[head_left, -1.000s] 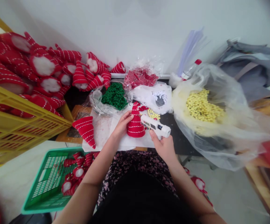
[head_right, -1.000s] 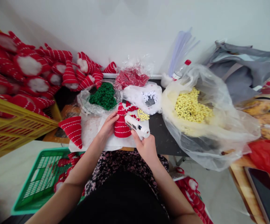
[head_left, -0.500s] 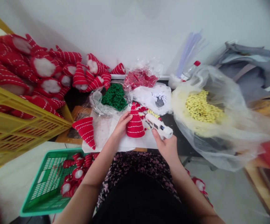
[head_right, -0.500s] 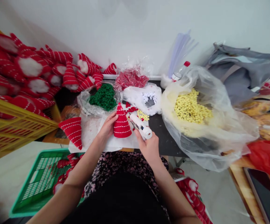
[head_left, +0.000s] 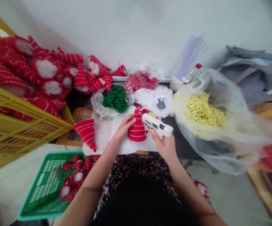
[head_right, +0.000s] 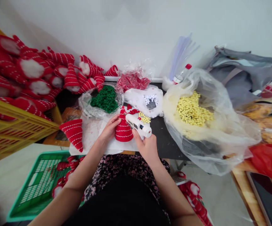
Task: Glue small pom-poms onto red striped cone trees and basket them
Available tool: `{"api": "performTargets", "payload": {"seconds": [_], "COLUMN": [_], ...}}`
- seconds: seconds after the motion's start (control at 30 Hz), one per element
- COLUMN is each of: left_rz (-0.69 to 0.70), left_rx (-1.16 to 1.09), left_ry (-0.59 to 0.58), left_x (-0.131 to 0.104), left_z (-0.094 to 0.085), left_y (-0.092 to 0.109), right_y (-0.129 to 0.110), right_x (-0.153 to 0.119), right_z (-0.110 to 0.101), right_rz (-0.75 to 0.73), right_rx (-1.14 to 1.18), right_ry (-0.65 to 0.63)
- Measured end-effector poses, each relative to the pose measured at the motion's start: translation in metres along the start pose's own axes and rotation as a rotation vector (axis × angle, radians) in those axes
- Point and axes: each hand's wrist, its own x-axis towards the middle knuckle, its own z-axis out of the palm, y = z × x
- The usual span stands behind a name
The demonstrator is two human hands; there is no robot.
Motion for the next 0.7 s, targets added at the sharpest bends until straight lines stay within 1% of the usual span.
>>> {"api": "performTargets", "payload": {"seconds": [0.13, 0.27, 0.5, 0.7], "left_rz": [-0.002, -0.004, -0.008, -0.009], "left_rx": [-0.002, -0.001, -0.013, -0.027], "left_ry": [-0.008, 0.012, 0.006, 0.018], "left_x": [0.0007, 0.0010, 0.0006, 0.0007], "left_z": [-0.0004, -0.0007, 0.0010, 0.0018], "left_y": [-0.0008, -0.0015, 0.0002, 0.0011], "right_y": [-0.0010, -0.0011, -0.0001, 0.0031], "right_x": [0.0002, -0.0005, -0.0014, -0.0035], "right_z": [-0.0007, -0.0004, -0.0008, 0.0019], "right_rz": [0.025, 0.022, 0.032, -0.019], "right_rx": [-0.007, -0.005, 0.022, -0.005], "right_ry": [0.007, 0.010, 0.012, 0.028]}}
